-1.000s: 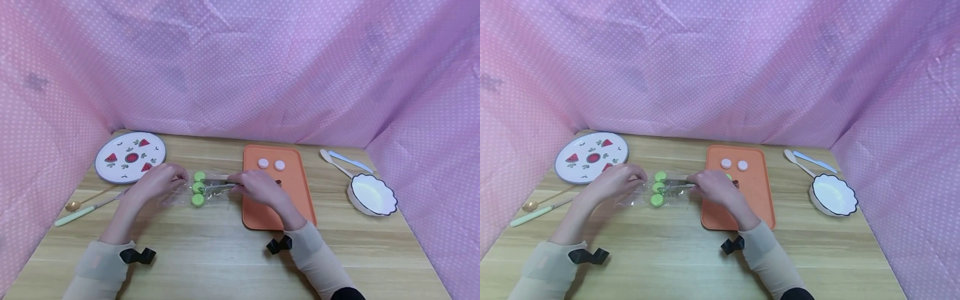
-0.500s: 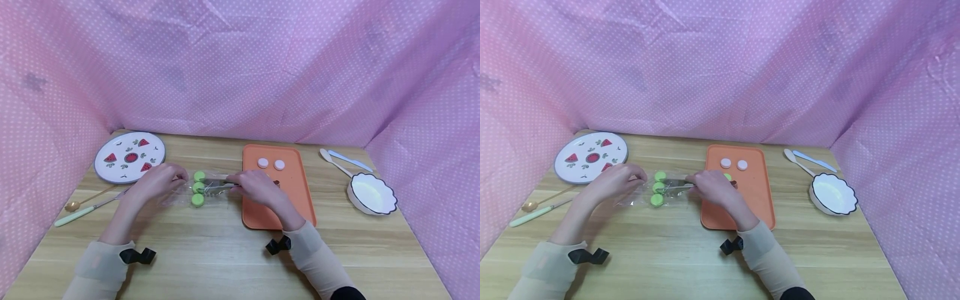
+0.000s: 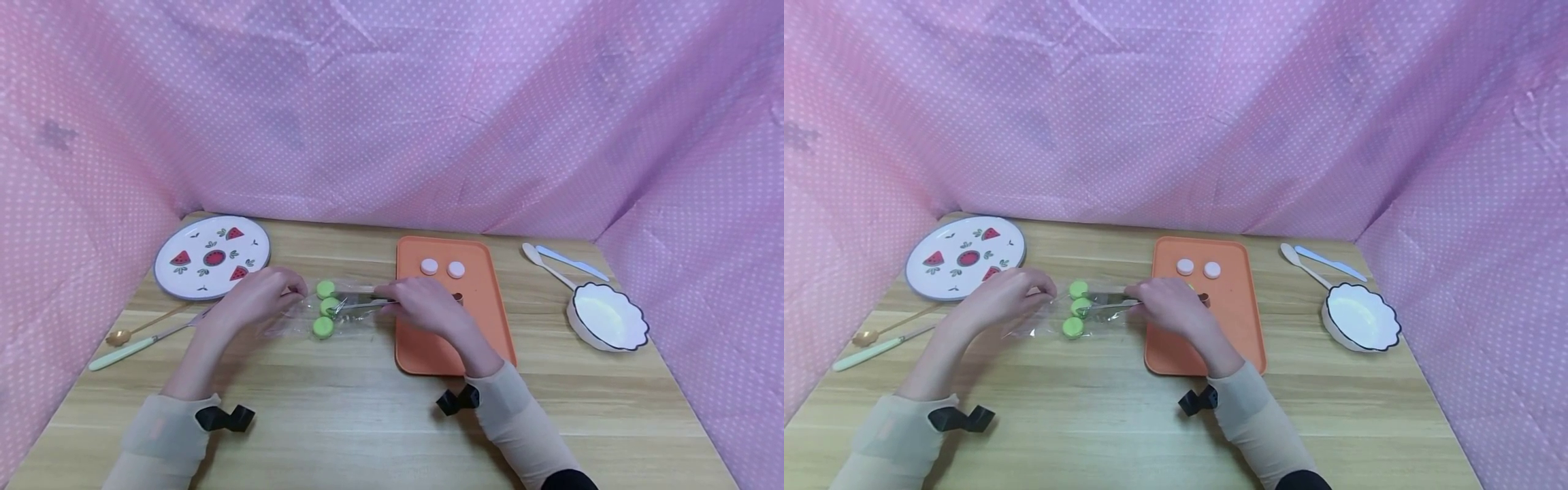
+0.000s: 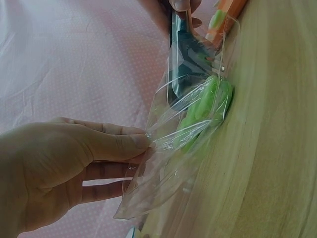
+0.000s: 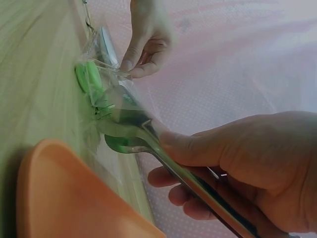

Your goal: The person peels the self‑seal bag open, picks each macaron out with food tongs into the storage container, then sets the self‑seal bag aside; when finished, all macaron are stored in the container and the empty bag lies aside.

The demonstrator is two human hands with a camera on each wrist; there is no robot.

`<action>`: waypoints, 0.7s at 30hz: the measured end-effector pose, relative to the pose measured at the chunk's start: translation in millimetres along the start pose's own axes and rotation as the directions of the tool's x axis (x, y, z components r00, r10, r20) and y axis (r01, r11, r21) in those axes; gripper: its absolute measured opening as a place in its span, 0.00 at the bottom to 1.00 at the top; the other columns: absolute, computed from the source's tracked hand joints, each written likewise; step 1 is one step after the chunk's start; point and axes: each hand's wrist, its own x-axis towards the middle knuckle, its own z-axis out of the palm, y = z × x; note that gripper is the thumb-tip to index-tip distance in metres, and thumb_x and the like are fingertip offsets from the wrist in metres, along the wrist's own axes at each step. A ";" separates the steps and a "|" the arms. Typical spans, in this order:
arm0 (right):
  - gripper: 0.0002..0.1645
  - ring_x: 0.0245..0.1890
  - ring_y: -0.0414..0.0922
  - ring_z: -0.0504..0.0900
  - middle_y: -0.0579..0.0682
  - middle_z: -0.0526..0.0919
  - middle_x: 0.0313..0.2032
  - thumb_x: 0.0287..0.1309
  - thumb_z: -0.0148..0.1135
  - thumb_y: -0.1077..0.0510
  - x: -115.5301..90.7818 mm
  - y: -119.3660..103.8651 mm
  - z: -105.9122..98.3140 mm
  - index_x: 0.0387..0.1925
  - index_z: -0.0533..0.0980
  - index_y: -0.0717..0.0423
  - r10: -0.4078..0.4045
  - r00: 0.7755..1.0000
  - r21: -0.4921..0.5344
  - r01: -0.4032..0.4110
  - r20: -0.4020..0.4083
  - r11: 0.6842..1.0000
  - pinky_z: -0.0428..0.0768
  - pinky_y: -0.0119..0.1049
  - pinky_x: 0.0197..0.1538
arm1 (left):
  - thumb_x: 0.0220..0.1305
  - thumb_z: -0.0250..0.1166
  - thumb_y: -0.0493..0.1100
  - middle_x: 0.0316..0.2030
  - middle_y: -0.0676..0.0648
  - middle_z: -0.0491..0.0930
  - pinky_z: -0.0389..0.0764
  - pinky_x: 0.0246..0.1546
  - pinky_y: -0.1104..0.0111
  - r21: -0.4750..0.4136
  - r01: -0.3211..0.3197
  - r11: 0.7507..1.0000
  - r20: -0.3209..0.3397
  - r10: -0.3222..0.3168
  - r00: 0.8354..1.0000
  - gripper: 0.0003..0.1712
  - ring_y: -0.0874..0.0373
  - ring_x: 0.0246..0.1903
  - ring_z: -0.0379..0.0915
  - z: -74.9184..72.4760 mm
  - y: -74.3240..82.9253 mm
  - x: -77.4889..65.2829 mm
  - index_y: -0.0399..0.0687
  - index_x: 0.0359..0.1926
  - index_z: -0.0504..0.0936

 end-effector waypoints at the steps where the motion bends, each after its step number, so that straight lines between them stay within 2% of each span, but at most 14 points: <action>1: 0.10 0.21 0.37 0.69 0.36 0.72 0.21 0.56 0.64 0.48 -0.4 0.3 -0.4 0.28 0.70 0.39 0.003 1.000 -0.002 -0.003 0.001 1.000 0.66 0.30 0.23 | 0.58 0.66 0.43 0.32 0.59 0.83 0.79 0.40 0.62 0.000 0.000 1.000 0.000 0.000 1.000 0.03 0.64 0.36 0.77 0.1 0.0 0.1 0.58 0.33 0.85; 12: 0.10 0.20 0.37 0.67 0.37 0.71 0.21 0.55 0.64 0.47 -1.3 -2.1 0.5 0.28 0.70 0.40 0.000 1.000 -0.043 -0.001 -0.007 0.999 0.63 0.31 0.20 | 0.58 0.66 0.43 0.32 0.59 0.83 0.79 0.40 0.62 -0.004 0.004 1.000 -0.001 -0.004 1.000 0.03 0.63 0.36 0.77 1.3 0.6 -0.1 0.57 0.34 0.85; 21: 0.10 0.20 0.38 0.68 0.37 0.71 0.21 0.54 0.65 0.46 -1.5 -2.0 1.3 0.28 0.72 0.42 -0.007 1.000 -0.038 0.007 -0.014 0.999 0.64 0.31 0.21 | 0.57 0.67 0.43 0.31 0.59 0.83 0.78 0.38 0.63 0.004 0.001 1.000 -0.012 -0.001 1.000 0.03 0.64 0.34 0.76 2.2 0.1 0.0 0.57 0.33 0.85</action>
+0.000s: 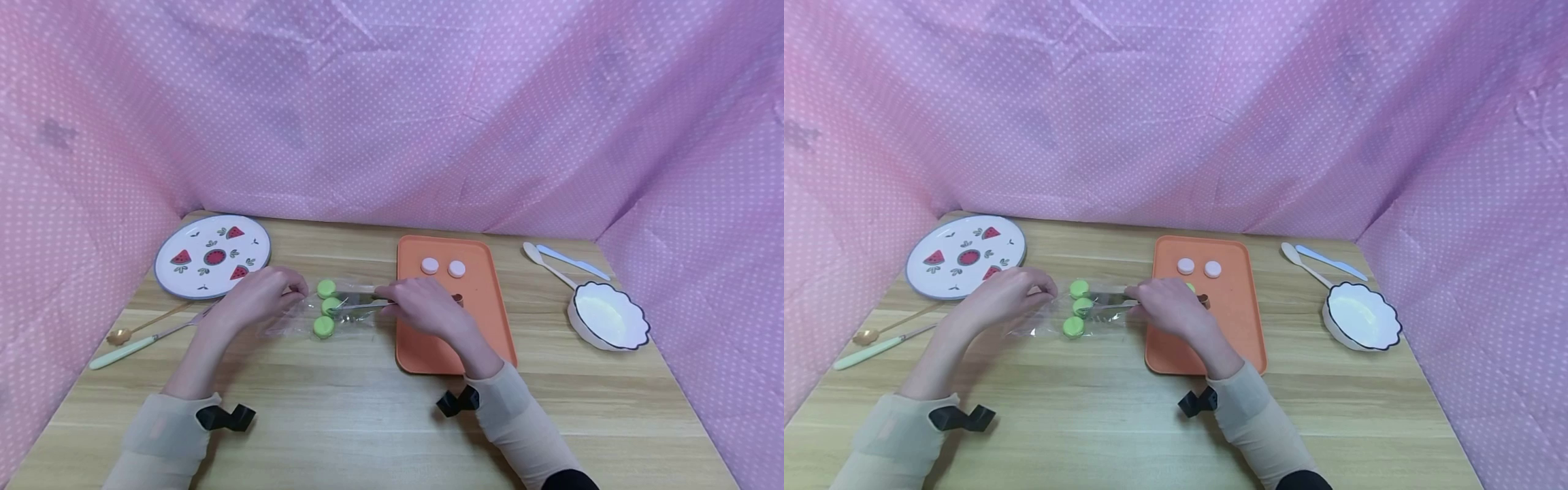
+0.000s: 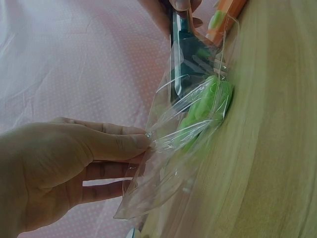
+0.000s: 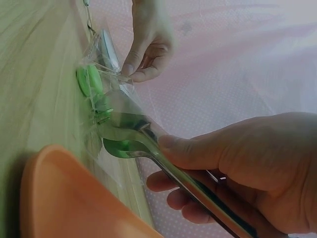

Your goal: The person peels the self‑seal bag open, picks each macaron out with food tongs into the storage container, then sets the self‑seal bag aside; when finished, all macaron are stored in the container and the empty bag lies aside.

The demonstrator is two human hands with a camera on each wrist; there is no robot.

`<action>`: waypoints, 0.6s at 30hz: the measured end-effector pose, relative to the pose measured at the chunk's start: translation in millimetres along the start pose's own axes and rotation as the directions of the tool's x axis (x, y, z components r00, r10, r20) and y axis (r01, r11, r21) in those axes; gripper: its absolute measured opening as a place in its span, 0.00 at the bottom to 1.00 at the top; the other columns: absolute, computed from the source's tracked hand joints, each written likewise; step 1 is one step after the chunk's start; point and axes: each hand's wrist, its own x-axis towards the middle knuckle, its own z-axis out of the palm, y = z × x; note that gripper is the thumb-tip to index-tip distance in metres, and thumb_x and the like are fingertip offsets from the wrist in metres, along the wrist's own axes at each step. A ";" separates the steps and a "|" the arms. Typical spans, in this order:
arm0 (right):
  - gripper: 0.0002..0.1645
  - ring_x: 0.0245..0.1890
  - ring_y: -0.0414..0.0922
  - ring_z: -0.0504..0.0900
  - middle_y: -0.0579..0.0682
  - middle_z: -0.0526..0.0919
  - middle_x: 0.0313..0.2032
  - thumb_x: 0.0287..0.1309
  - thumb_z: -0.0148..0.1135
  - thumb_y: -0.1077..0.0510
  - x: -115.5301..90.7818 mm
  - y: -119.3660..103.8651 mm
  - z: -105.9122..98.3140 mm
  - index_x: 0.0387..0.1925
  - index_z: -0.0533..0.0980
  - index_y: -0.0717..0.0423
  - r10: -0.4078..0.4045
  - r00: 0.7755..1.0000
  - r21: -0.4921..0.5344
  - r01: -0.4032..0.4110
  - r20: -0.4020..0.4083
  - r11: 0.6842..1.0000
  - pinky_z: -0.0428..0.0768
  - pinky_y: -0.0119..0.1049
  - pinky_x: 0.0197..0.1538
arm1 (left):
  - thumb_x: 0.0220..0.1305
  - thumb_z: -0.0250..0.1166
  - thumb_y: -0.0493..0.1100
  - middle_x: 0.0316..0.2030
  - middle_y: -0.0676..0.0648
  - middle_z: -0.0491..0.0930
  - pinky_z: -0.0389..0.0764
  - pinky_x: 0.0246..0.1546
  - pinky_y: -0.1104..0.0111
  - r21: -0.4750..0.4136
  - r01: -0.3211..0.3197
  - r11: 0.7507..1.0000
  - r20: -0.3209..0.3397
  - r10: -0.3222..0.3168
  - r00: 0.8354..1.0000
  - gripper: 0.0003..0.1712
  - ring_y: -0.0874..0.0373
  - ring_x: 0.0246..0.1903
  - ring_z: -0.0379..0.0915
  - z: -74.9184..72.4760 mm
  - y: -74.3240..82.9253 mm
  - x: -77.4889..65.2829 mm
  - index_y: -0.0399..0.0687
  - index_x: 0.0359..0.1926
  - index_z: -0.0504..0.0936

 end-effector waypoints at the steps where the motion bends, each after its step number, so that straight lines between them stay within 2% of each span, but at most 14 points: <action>1: 0.11 0.20 0.38 0.67 0.38 0.71 0.20 0.54 0.65 0.46 -0.3 0.2 -0.7 0.28 0.71 0.42 0.001 1.000 0.005 -0.001 0.002 1.000 0.64 0.31 0.21 | 0.58 0.67 0.42 0.31 0.59 0.83 0.78 0.38 0.63 -0.001 0.000 1.000 0.002 0.000 1.000 0.03 0.64 0.34 0.76 0.0 -0.2 0.0 0.57 0.33 0.85; 18: 0.14 0.19 0.36 0.60 0.38 0.64 0.18 0.55 0.65 0.47 -2.2 1.1 -5.4 0.24 0.67 0.42 0.022 0.999 0.018 -0.023 0.030 1.000 0.57 0.30 0.20 | 0.58 0.66 0.41 0.32 0.59 0.83 0.80 0.41 0.62 -0.012 0.003 1.000 0.011 -0.003 1.000 0.04 0.63 0.37 0.78 -0.9 0.9 -0.2 0.57 0.33 0.85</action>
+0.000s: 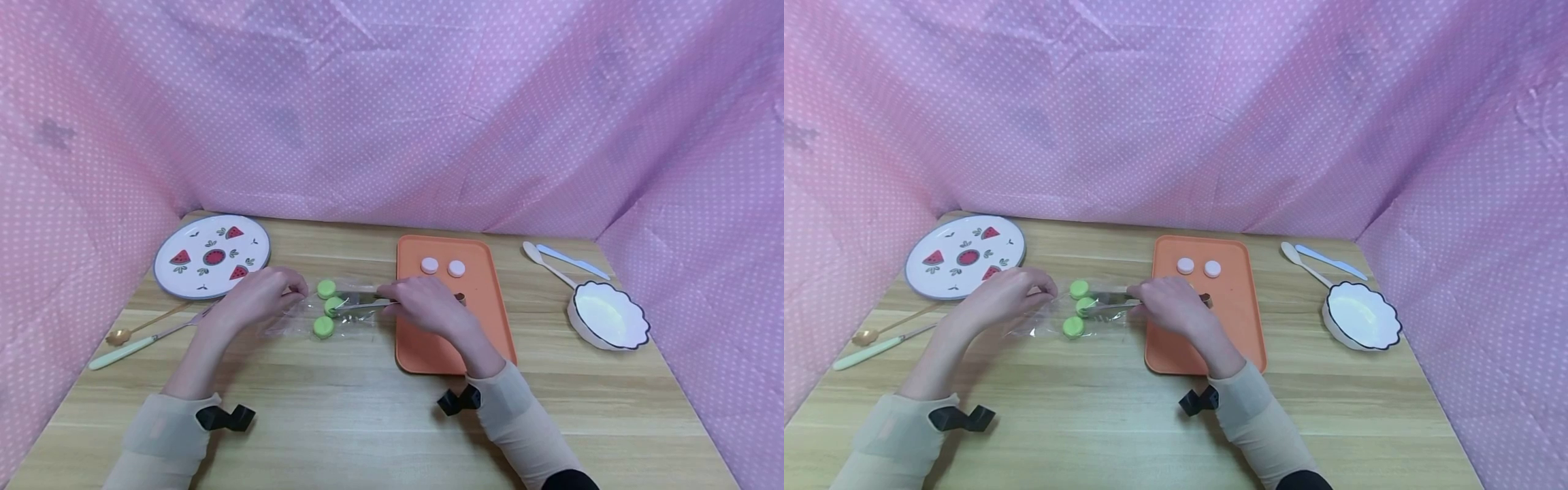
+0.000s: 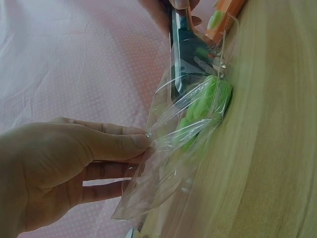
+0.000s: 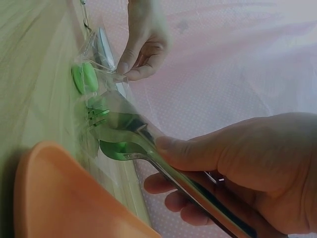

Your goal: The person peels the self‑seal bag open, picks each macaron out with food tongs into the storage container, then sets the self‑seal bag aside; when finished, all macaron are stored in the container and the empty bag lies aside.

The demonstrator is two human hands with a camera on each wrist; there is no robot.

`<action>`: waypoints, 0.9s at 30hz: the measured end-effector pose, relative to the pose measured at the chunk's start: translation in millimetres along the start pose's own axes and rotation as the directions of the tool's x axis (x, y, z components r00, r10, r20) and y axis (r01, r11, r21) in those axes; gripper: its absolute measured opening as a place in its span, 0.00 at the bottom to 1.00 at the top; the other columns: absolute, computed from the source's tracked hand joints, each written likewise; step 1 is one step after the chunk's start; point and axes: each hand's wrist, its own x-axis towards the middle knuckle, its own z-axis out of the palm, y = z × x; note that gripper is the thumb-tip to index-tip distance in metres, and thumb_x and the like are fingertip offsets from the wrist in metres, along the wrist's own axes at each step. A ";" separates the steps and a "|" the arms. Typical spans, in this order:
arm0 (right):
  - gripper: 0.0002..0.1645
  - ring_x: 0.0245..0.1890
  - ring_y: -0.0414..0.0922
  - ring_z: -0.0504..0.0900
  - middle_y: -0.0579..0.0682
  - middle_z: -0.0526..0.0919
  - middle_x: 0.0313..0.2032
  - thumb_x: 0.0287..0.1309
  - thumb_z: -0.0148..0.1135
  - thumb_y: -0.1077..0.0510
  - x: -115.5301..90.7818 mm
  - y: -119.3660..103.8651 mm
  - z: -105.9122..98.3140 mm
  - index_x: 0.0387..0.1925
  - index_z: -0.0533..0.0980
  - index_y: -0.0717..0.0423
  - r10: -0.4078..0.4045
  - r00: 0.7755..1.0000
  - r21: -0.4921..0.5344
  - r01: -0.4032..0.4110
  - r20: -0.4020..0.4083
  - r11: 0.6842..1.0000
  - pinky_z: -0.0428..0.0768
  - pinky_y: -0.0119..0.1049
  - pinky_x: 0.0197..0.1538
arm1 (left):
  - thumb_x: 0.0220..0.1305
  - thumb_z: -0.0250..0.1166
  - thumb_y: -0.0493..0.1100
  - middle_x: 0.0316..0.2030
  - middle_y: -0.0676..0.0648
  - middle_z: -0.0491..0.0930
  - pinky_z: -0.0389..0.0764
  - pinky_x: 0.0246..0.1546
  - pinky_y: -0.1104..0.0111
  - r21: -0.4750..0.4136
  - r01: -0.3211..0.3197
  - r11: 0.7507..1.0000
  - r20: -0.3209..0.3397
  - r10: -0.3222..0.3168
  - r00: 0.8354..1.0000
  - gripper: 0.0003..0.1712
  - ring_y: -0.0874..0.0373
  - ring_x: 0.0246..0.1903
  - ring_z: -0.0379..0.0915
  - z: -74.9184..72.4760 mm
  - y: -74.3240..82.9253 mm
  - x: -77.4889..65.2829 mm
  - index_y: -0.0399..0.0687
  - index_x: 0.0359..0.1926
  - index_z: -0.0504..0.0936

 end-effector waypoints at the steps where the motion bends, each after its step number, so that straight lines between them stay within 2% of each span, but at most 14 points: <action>1: 0.14 0.19 0.36 0.60 0.38 0.63 0.18 0.55 0.65 0.47 0.0 -0.2 -0.1 0.24 0.67 0.42 0.000 1.000 0.000 0.000 0.000 1.000 0.57 0.30 0.20 | 0.58 0.66 0.41 0.32 0.59 0.83 0.79 0.41 0.62 -0.001 -0.001 1.000 0.001 0.001 1.000 0.04 0.63 0.37 0.78 0.0 0.0 -0.2 0.57 0.33 0.85; 13: 0.12 0.20 0.36 0.62 0.38 0.67 0.19 0.55 0.64 0.46 -1.0 0.0 -0.6 0.26 0.69 0.42 -0.002 1.000 0.000 0.002 0.004 1.000 0.59 0.29 0.20 | 0.58 0.66 0.41 0.31 0.59 0.83 0.79 0.40 0.62 0.002 0.002 1.000 0.002 -0.002 1.000 0.04 0.64 0.36 0.77 0.2 0.6 -0.3 0.57 0.33 0.85; 18: 0.11 0.20 0.36 0.64 0.38 0.70 0.20 0.56 0.64 0.47 -9.6 4.6 -3.9 0.27 0.69 0.41 0.030 1.000 0.030 -0.030 -0.003 0.999 0.59 0.29 0.19 | 0.58 0.66 0.41 0.31 0.58 0.83 0.79 0.41 0.61 -0.002 0.001 1.000 0.002 -0.001 1.000 0.04 0.63 0.36 0.78 0.0 2.2 -0.1 0.57 0.33 0.85; 21: 0.05 0.22 0.33 0.67 0.35 0.74 0.25 0.57 0.63 0.49 -19.6 12.9 -7.3 0.34 0.74 0.38 0.055 0.998 0.042 -0.054 -0.009 0.998 0.62 0.28 0.20 | 0.57 0.67 0.42 0.31 0.59 0.83 0.79 0.41 0.62 -0.003 0.007 1.000 0.001 -0.007 1.000 0.03 0.63 0.36 0.77 -0.1 2.9 -0.2 0.57 0.33 0.85; 23: 0.07 0.23 0.31 0.70 0.31 0.78 0.29 0.58 0.63 0.50 -27.8 20.7 -10.6 0.39 0.76 0.35 0.071 0.997 0.061 -0.070 -0.013 0.996 0.66 0.27 0.22 | 0.57 0.67 0.42 0.30 0.59 0.82 0.79 0.40 0.62 -0.001 0.011 1.000 0.001 -0.011 1.000 0.04 0.64 0.35 0.77 -0.1 2.7 -0.5 0.58 0.33 0.85; 27: 0.13 0.27 0.33 0.75 0.31 0.81 0.35 0.59 0.62 0.50 -48.6 41.4 -19.0 0.46 0.77 0.36 0.108 0.993 0.088 -0.104 -0.038 0.991 0.74 0.31 0.29 | 0.57 0.67 0.41 0.30 0.59 0.82 0.79 0.40 0.63 -0.003 0.016 1.000 0.010 -0.016 1.000 0.04 0.64 0.34 0.76 -0.4 2.4 -1.7 0.57 0.33 0.85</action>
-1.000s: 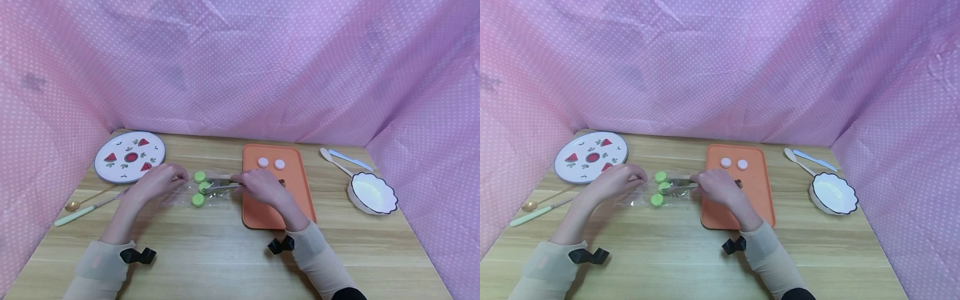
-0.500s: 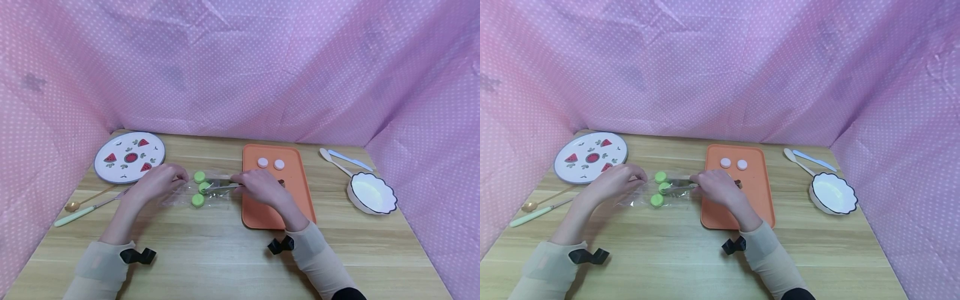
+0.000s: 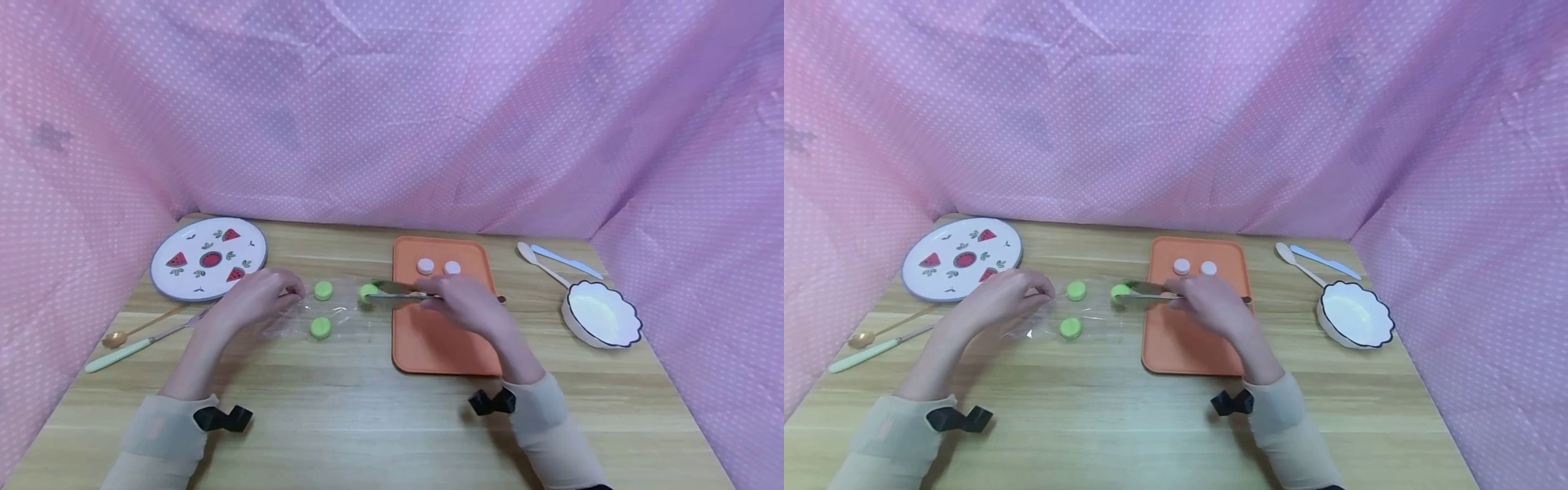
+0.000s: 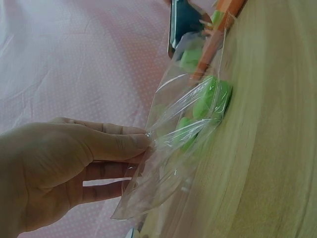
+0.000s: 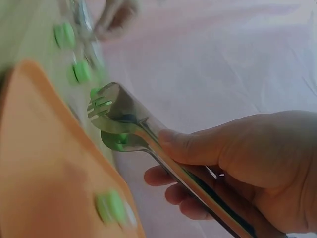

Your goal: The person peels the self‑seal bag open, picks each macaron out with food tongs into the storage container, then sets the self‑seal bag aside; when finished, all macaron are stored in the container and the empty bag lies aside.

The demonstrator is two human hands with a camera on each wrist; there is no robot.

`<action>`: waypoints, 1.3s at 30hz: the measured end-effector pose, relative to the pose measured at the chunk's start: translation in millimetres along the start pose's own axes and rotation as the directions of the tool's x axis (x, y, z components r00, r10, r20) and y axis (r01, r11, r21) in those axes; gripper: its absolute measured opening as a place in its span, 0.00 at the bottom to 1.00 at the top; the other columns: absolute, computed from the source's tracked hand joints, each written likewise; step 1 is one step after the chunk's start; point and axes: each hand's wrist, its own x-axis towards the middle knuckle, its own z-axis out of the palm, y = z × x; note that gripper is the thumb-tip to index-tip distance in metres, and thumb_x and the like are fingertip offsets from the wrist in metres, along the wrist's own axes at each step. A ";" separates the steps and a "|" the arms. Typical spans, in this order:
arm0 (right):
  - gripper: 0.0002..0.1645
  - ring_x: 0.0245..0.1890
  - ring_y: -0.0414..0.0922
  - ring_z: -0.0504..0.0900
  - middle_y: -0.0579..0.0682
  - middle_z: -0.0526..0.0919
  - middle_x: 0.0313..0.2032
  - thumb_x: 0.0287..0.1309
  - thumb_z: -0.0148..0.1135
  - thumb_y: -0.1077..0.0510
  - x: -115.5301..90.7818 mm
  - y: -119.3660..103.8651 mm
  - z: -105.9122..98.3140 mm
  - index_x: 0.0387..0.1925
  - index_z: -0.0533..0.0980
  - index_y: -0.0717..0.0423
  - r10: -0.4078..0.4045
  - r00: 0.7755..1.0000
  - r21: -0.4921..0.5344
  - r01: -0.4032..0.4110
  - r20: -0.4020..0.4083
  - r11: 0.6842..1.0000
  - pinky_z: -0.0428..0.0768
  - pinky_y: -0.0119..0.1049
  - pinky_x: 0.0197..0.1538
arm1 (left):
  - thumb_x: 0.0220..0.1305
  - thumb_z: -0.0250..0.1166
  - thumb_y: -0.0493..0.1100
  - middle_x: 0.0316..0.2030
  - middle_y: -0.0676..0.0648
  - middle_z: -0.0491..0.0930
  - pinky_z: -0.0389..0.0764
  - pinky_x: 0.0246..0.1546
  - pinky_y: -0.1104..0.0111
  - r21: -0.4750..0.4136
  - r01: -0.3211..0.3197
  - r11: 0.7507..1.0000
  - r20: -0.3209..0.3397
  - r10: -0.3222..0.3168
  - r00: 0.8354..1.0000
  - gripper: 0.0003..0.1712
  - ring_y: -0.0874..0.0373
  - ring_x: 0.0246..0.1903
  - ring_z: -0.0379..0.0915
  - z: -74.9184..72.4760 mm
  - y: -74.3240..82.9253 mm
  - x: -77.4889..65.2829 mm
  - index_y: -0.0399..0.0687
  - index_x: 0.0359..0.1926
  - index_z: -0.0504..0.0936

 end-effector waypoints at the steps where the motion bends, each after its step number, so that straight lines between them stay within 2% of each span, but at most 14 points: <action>1: 0.14 0.29 0.34 0.77 0.32 0.82 0.35 0.59 0.62 0.50 -5.2 6.2 -3.1 0.47 0.78 0.36 0.015 1.000 0.008 -0.015 -0.008 1.000 0.76 0.33 0.32 | 0.57 0.67 0.41 0.30 0.59 0.82 0.79 0.40 0.63 -0.001 0.001 1.000 0.002 -0.001 1.000 0.04 0.64 0.34 0.76 0.1 -0.5 -0.3 0.57 0.33 0.85; 5: 0.20 0.34 0.36 0.80 0.36 0.83 0.38 0.59 0.61 0.49 -28.3 32.6 -13.7 0.54 0.76 0.39 0.056 0.998 0.013 -0.056 -0.042 0.998 0.78 0.37 0.37 | 0.57 0.67 0.41 0.30 0.59 0.82 0.79 0.39 0.63 -0.001 0.002 1.000 -0.002 -0.002 1.000 0.04 0.64 0.34 0.76 0.2 -1.5 -2.1 0.57 0.33 0.85; 11: 0.15 0.28 0.36 0.75 0.36 0.82 0.32 0.58 0.63 0.50 -64.0 65.1 -24.3 0.48 0.78 0.39 0.111 0.989 -0.045 -0.116 -0.096 0.992 0.72 0.34 0.31 | 0.58 0.66 0.42 0.31 0.59 0.83 0.79 0.40 0.62 0.006 -0.001 1.000 -0.008 0.001 1.000 0.04 0.64 0.34 0.76 1.2 -3.1 -3.2 0.57 0.33 0.85; 16: 0.17 0.29 0.37 0.74 0.37 0.84 0.35 0.56 0.64 0.51 -81.1 81.3 -27.5 0.49 0.79 0.40 0.133 0.982 -0.070 -0.143 -0.131 0.987 0.72 0.36 0.33 | 0.57 0.66 0.41 0.31 0.60 0.83 0.79 0.40 0.62 0.005 -0.004 1.000 -0.023 0.004 1.000 0.04 0.63 0.35 0.77 0.8 -3.2 -3.5 0.57 0.33 0.85; 24: 0.14 0.26 0.38 0.72 0.37 0.83 0.32 0.56 0.64 0.52 -89.5 92.3 -26.9 0.46 0.79 0.39 0.153 0.981 -0.065 -0.162 -0.118 0.985 0.71 0.36 0.32 | 0.57 0.66 0.41 0.30 0.60 0.83 0.79 0.39 0.62 0.009 -0.006 1.000 -0.024 0.007 1.000 0.04 0.64 0.33 0.76 1.4 -2.2 -2.3 0.57 0.32 0.85; 33: 0.12 0.26 0.37 0.73 0.36 0.83 0.30 0.55 0.66 0.52 -89.0 95.5 -24.3 0.43 0.80 0.42 0.130 0.984 -0.069 -0.139 -0.122 0.988 0.72 0.36 0.32 | 0.57 0.66 0.41 0.30 0.60 0.83 0.79 0.39 0.62 0.010 -0.005 1.000 -0.031 0.005 0.999 0.04 0.64 0.33 0.76 0.7 0.4 -0.7 0.58 0.32 0.85; 39: 0.13 0.28 0.37 0.76 0.38 0.84 0.32 0.55 0.65 0.52 -88.6 95.9 -21.9 0.44 0.80 0.42 0.143 0.984 -0.071 -0.152 -0.109 0.986 0.74 0.38 0.33 | 0.57 0.67 0.42 0.31 0.60 0.82 0.79 0.40 0.63 0.001 0.010 1.000 -0.001 -0.010 1.000 0.04 0.64 0.34 0.76 0.2 0.6 1.2 0.58 0.33 0.85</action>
